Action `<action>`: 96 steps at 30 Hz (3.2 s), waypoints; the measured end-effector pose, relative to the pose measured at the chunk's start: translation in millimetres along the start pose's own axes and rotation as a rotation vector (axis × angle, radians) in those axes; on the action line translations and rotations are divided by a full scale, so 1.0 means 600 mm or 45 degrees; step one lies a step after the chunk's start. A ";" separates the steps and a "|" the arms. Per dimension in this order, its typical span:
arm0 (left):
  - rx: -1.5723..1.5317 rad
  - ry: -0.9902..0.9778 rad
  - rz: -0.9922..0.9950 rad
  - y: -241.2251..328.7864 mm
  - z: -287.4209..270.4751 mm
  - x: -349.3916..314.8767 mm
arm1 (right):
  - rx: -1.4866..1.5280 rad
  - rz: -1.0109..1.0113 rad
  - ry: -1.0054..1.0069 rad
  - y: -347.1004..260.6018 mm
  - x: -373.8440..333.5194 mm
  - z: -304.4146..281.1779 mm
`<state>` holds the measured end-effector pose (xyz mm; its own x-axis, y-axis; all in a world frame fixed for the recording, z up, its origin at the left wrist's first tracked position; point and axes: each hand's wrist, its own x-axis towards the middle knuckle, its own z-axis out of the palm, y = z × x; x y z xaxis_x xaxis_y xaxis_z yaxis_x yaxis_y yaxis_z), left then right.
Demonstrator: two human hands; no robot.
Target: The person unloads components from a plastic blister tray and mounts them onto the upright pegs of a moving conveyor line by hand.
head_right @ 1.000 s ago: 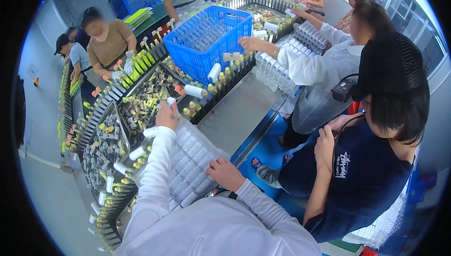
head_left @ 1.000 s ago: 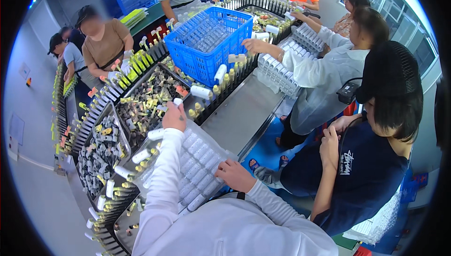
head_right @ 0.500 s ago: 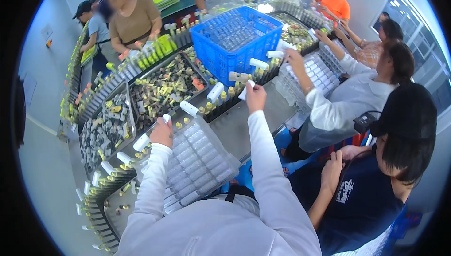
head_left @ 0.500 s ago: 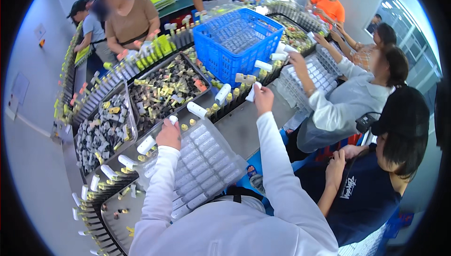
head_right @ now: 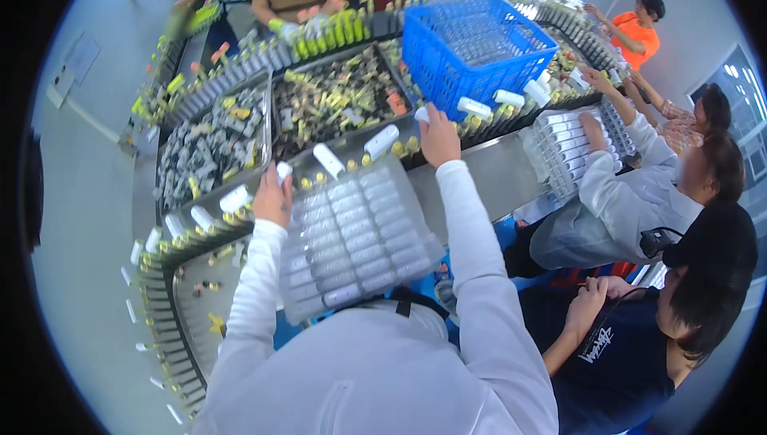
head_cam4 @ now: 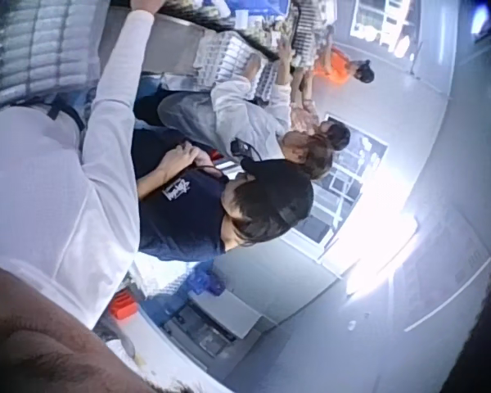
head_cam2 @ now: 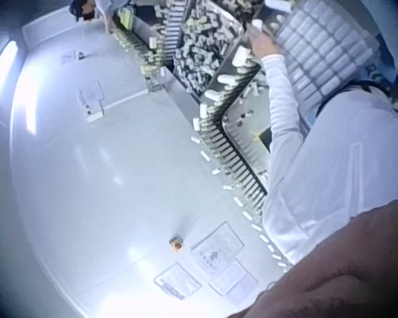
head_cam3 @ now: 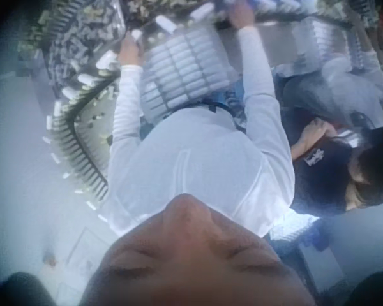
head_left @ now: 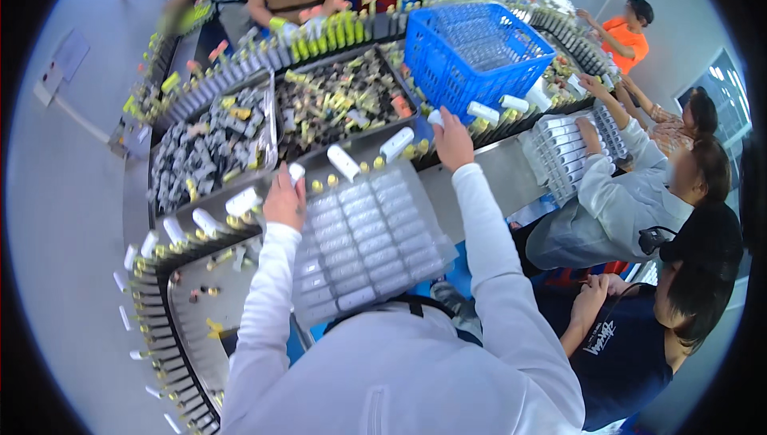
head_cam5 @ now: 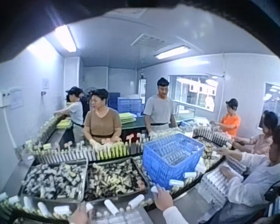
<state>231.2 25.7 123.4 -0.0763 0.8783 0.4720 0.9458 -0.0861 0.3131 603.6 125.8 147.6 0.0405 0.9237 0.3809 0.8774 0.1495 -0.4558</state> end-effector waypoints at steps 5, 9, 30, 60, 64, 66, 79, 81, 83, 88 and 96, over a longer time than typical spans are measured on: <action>0.082 0.125 0.061 0.000 -0.077 -0.030 | 0.088 -0.059 0.381 -0.075 -0.136 0.044; -0.402 -0.108 0.187 -0.021 -0.130 -0.132 | 0.783 -0.281 -0.445 -0.210 -0.322 -0.022; -0.754 -0.550 -0.252 0.033 -0.067 -0.168 | 1.542 0.325 -0.096 -0.113 -0.312 -0.015; -1.362 0.266 -0.416 -0.052 -0.078 -0.214 | 0.699 -0.790 -0.660 -0.362 -0.336 0.083; -1.216 0.346 -0.470 -0.079 -0.102 -0.225 | 0.518 -0.931 -0.565 -0.382 -0.365 0.115; -1.254 0.380 -0.530 -0.086 -0.098 -0.225 | 0.470 -0.861 -0.732 -0.380 -0.354 0.114; -1.520 0.141 -0.627 -0.069 -0.085 -0.266 | 0.268 -0.820 -0.616 -0.404 -0.273 0.192; -1.475 0.087 -0.574 -0.074 -0.079 -0.272 | 0.211 -0.882 -0.549 -0.417 -0.282 0.204; -1.492 0.146 -0.586 -0.062 -0.087 -0.250 | 0.148 -0.940 -0.467 -0.407 -0.276 0.200; -1.476 0.176 -0.360 -0.017 -0.109 -0.161 | 0.306 -0.718 -0.635 -0.395 -0.262 0.184; -0.981 -0.235 0.461 0.152 -0.121 0.049 | 0.703 -0.458 -0.427 -0.401 -0.273 0.137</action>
<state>292.2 9.9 225.6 0.3030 0.7919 0.5301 0.4200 -0.6103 0.6717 346.7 -32.8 128.7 -0.4298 0.8293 0.3570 0.4374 0.5372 -0.7212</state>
